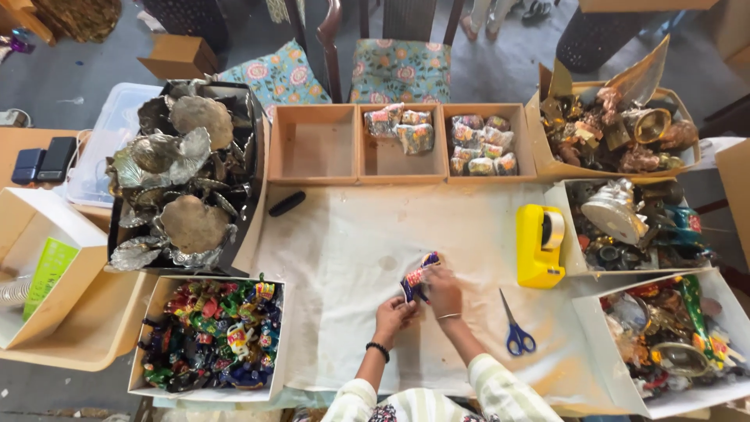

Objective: The person wraps a small toy elephant in a piece of white cloth and applies tape from a dispenser to secure the fabric. They adjust the cloth by hand to completely cover the toy.

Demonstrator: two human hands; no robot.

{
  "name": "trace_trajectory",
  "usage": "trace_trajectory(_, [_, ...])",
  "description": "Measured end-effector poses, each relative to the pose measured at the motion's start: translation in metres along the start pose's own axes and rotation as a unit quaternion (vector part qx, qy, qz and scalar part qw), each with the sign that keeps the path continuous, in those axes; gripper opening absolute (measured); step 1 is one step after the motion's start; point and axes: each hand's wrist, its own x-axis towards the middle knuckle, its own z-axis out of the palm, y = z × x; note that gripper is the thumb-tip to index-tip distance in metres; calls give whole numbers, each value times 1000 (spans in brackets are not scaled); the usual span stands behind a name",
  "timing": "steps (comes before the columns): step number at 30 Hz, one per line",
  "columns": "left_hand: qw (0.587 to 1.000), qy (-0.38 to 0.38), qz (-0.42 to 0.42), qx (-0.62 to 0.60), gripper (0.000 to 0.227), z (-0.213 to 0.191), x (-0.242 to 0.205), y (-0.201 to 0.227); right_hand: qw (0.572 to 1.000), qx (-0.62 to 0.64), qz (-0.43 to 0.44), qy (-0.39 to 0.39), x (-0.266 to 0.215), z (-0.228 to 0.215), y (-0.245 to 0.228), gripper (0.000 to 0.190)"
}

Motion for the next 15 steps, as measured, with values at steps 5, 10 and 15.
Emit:
trace_trajectory(5, [1000, 10, 10, 10, 23, 3, 6, -7, 986, 64, -156, -10, -5, -7, -25, 32])
trace_trajectory(10, [999, 13, 22, 20, 22, 8, -10, 8, 999, 27, -25, 7, 13, 1, -3, 12])
trace_trajectory(15, [1000, 3, 18, 14, 22, 6, -4, 5, 996, 42, -79, -24, 6, 1, -17, 22])
